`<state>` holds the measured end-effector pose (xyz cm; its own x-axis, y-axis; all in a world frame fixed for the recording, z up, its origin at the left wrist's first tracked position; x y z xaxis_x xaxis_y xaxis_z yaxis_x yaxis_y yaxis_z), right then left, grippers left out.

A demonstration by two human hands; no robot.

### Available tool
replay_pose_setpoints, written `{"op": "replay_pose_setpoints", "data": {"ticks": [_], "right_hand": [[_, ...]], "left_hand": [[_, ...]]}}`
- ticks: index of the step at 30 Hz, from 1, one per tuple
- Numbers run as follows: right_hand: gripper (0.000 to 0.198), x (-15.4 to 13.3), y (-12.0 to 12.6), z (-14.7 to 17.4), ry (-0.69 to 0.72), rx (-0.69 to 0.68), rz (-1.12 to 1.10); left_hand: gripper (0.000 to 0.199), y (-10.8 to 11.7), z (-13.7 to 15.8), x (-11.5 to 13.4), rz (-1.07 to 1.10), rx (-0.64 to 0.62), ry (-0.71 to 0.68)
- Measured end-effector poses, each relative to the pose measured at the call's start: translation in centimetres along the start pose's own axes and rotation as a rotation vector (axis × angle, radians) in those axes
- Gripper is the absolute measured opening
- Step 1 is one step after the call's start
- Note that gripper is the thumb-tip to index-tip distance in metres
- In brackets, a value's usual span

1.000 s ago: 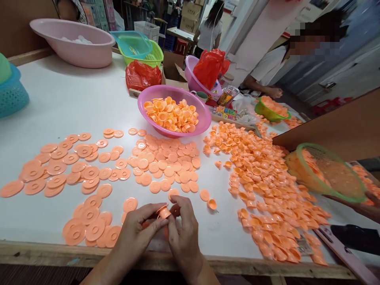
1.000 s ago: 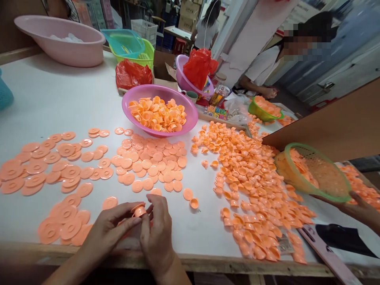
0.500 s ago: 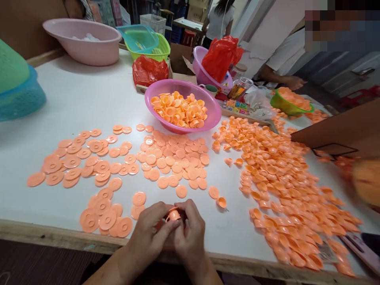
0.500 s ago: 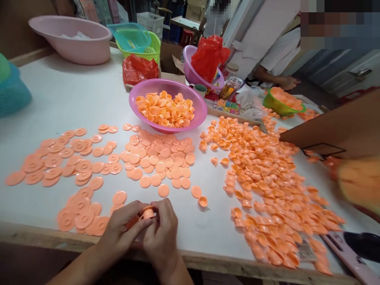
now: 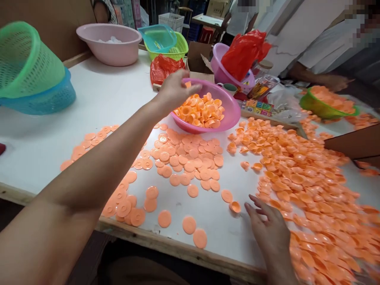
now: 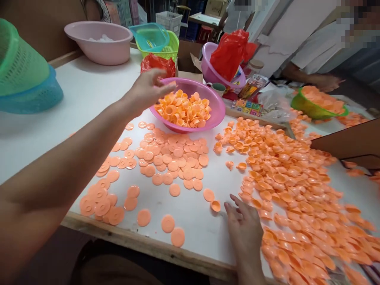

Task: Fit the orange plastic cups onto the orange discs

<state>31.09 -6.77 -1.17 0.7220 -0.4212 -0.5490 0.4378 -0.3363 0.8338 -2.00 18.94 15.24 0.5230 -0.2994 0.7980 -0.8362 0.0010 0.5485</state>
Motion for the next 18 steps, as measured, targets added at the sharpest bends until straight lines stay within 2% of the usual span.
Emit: {"op": "replay_pose_setpoints", "data": {"ticks": [2,4,6,7,8,10,13,16,18], "right_hand": [[0.055,0.6,-0.8,0.2,-0.049,-0.055,-0.054],[0.049,0.9,-1.4,0.3,-0.069,-0.087,-0.083],[0.043,0.9,-1.7,0.1,-0.065,-0.097,-0.087],[0.042,0.9,-1.8,0.0,-0.062,-0.099,-0.084],[0.043,0.8,-1.9,-0.1,-0.064,-0.103,-0.08],[0.046,0.5,-2.1,-0.4,-0.073,-0.102,-0.075],[0.047,-0.8,-2.3,-0.6,-0.021,-0.09,-0.087],[0.044,-2.3,-2.5,-0.3,0.08,-0.124,-0.122],[0.041,-2.8,-2.6,0.0,0.106,-0.176,-0.137]], "left_hand": [[0.033,0.5,5.2,-2.2,-0.153,-0.162,0.003],[0.033,1.6,12.2,-5.7,-0.283,-0.297,-0.011],[0.031,3.4,19.3,-10.0,-0.401,-0.335,0.055],[0.035,4.3,22.4,-12.1,-0.458,-0.315,0.112],[0.044,4.9,25.0,-13.8,-0.517,-0.272,0.155],[0.063,4.3,28.8,-15.7,-0.651,-0.244,0.204],[0.084,0.3,30.3,-15.2,-0.775,-0.276,0.224],[0.097,-4.4,28.5,-12.6,-0.758,-0.357,0.19],[0.092,-5.7,26.7,-11.4,-0.741,-0.34,0.182]]}}
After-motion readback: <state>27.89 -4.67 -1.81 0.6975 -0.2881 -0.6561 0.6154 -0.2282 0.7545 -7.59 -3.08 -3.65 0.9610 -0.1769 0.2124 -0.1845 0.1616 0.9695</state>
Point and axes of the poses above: each hand's wrist, its own z-axis away from the middle knuckle, its own y-axis out of the back of the hand, x = y × z, the point moved 6 cm from there along -z, towards the middle knuckle, and after that the axes turned 4 degrees about y, right-handed, at the moved point
